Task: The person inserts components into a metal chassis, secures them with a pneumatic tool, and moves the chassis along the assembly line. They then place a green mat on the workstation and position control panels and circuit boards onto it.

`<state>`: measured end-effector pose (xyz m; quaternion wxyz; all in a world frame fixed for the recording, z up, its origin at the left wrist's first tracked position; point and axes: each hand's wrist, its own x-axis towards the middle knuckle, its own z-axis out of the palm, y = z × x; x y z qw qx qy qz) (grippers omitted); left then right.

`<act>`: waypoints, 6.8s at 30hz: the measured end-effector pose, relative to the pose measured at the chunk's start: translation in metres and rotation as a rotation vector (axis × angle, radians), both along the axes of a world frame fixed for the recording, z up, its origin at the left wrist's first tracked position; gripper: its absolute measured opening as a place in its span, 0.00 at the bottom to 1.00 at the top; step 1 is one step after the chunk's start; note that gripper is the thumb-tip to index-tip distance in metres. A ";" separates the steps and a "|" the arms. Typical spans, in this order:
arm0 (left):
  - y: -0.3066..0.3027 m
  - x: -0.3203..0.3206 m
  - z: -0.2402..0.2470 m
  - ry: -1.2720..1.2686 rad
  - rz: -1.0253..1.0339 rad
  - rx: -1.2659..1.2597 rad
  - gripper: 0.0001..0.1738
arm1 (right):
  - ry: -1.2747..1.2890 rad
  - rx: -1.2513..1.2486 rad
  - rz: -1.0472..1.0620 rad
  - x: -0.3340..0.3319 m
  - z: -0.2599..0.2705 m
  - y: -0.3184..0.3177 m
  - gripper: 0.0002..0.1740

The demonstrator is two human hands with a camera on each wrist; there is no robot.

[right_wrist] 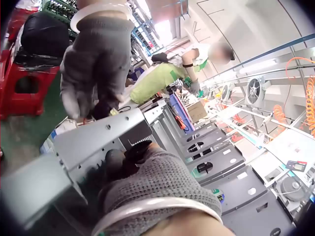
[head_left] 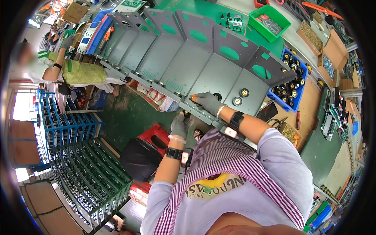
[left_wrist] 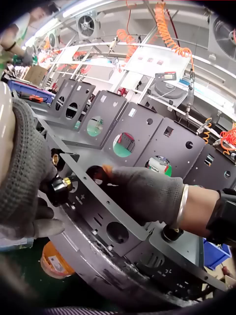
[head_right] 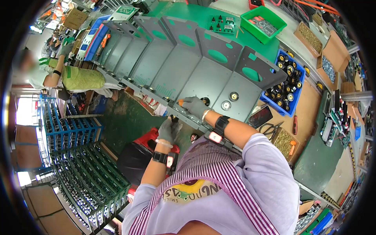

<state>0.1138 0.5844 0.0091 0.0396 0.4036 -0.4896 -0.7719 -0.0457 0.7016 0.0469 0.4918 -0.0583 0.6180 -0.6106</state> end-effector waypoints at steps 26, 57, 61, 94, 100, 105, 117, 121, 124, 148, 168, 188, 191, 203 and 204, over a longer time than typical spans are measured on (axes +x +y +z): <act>-0.012 -0.039 0.045 0.133 -0.004 0.274 0.12 | 0.346 0.135 0.341 -0.010 0.016 -0.027 0.22; -0.022 -0.033 0.032 0.087 -0.132 0.235 0.22 | 0.703 0.291 0.597 -0.024 -0.010 -0.047 0.16; -0.024 -0.032 0.028 0.104 -0.149 0.237 0.23 | 0.482 0.123 0.603 -0.030 -0.042 -0.051 0.16; -0.019 -0.030 0.034 0.038 -0.136 0.134 0.21 | 0.300 0.359 0.392 -0.031 0.037 -0.020 0.22; -0.015 -0.033 0.035 0.098 -0.130 0.203 0.19 | 0.443 0.255 0.236 -0.016 -0.050 -0.047 0.26; -0.004 -0.036 0.052 0.097 -0.097 0.119 0.19 | 0.876 0.107 0.205 -0.033 -0.025 0.003 0.19; 0.014 -0.016 0.051 -0.023 0.076 -0.361 0.14 | 1.601 0.527 0.387 -0.038 0.024 0.092 0.26; 0.016 -0.021 0.072 0.060 -0.225 -0.800 0.12 | 1.352 0.418 0.324 -0.034 0.019 0.080 0.21; 0.027 -0.039 0.109 0.236 -0.477 -1.179 0.13 | 0.613 0.155 0.159 -0.023 0.055 0.070 0.23; 0.018 -0.028 0.101 0.469 -0.098 0.648 0.24 | 0.846 -0.045 -0.015 -0.012 0.061 0.051 0.19; 0.053 -0.019 0.114 0.351 0.037 0.572 0.19 | 0.879 -0.078 0.277 0.021 0.085 0.052 0.18; 0.074 -0.021 0.048 -0.190 -0.772 -1.044 0.11 | 0.101 0.162 0.249 -0.004 0.004 0.056 0.17; 0.072 -0.011 0.023 -0.045 -0.700 -1.021 0.12 | 0.015 0.107 0.269 -0.007 0.003 0.058 0.17; 0.078 -0.019 0.030 0.053 0.025 0.357 0.14 | 0.024 0.194 0.438 -0.016 0.013 0.069 0.20; 0.079 -0.018 0.031 0.036 0.027 0.384 0.14 | 0.047 0.225 0.448 -0.017 0.017 0.069 0.20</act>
